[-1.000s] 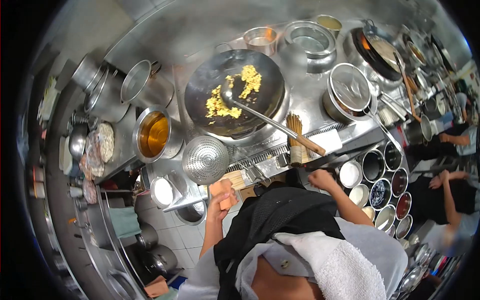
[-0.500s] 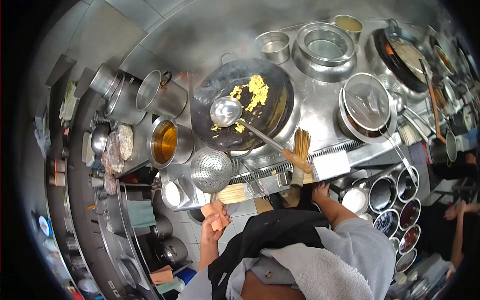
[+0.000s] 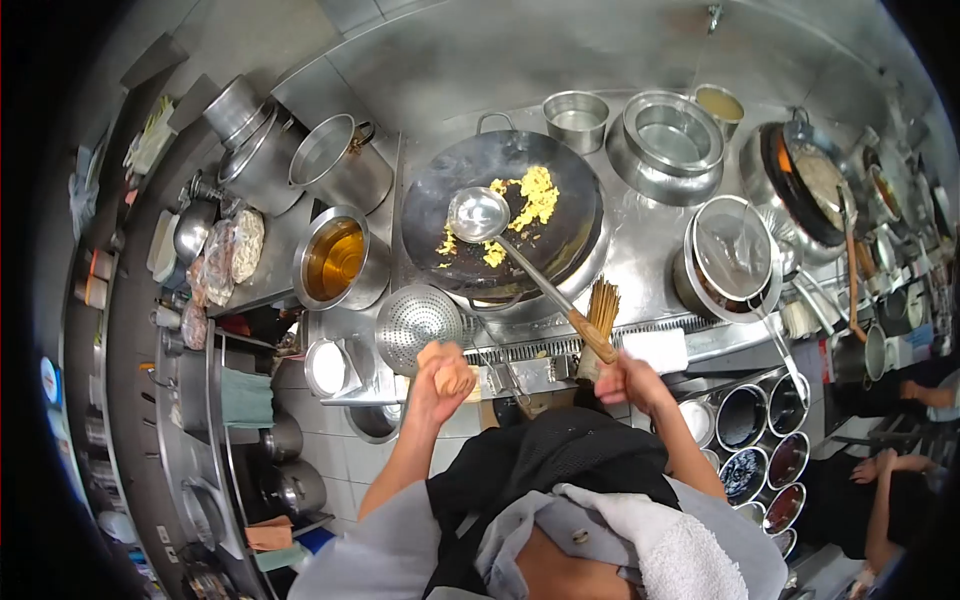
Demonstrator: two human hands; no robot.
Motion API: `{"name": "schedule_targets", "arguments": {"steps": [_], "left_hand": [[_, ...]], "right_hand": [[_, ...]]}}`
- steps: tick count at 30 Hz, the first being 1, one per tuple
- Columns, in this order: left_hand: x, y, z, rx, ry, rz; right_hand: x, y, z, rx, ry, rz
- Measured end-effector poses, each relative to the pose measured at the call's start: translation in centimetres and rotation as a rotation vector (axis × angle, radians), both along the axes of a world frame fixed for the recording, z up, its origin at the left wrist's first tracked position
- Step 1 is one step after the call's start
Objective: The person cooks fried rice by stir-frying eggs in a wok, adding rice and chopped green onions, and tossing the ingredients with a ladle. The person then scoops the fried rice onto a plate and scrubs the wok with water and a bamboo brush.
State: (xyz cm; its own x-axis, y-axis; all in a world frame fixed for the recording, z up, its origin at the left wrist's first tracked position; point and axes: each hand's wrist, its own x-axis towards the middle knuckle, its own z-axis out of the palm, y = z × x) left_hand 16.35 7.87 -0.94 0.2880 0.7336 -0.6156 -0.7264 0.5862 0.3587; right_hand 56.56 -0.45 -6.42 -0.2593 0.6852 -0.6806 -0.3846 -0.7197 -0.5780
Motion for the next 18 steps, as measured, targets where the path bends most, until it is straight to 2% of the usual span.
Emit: {"name": "schedule_targets", "arguments": {"steps": [2, 3, 6, 8, 9, 11, 12, 14, 15, 16, 18], "left_hand": [[2.0, 2.5, 1.4, 0.027, -0.024, -0.114], [2.7, 3.8, 1.7, 0.035, -0.042, -0.103], [4.2, 6.9, 1.1, -0.025, -0.071, -0.18], [4.5, 8.5, 0.5, -0.042, -0.119, -0.28], [4.9, 8.7, 0.7, -0.021, -0.052, -0.283], [5.4, 8.9, 1.1, -0.063, -0.053, -0.291], [5.4, 8.9, 1.1, -0.119, -0.044, -0.298], [5.5, 8.3, 1.9, -0.08, -0.003, -0.243], [5.4, 8.3, 1.8, -0.088, -0.01, -0.237], [5.2, 8.3, 1.7, -0.095, -0.016, -0.234], [5.2, 8.9, 0.8, -0.079, -0.032, -0.247]], "right_hand": [[-2.2, 3.4, 6.5, 0.055, 0.204, -0.14], [-3.2, 5.3, 7.0, 0.062, 0.186, -0.128], [-5.6, 10.2, 6.5, 0.054, 0.477, 0.159], [-6.8, 11.5, 8.0, 0.045, 0.434, 0.125], [-7.2, 11.0, 9.4, 0.053, 0.423, 0.127], [-8.4, 9.2, 12.9, 0.427, -0.459, 0.284], [-8.5, 8.9, 12.9, 0.432, -0.467, 0.297], [-7.7, 8.1, 12.5, 0.63, -0.778, 0.162], [-7.6, 8.1, 12.8, 0.604, -0.97, 0.164], [-7.9, 8.4, 12.8, 0.611, -0.971, 0.167], [-8.2, 9.0, 12.1, 0.643, -1.232, 0.093]]}}
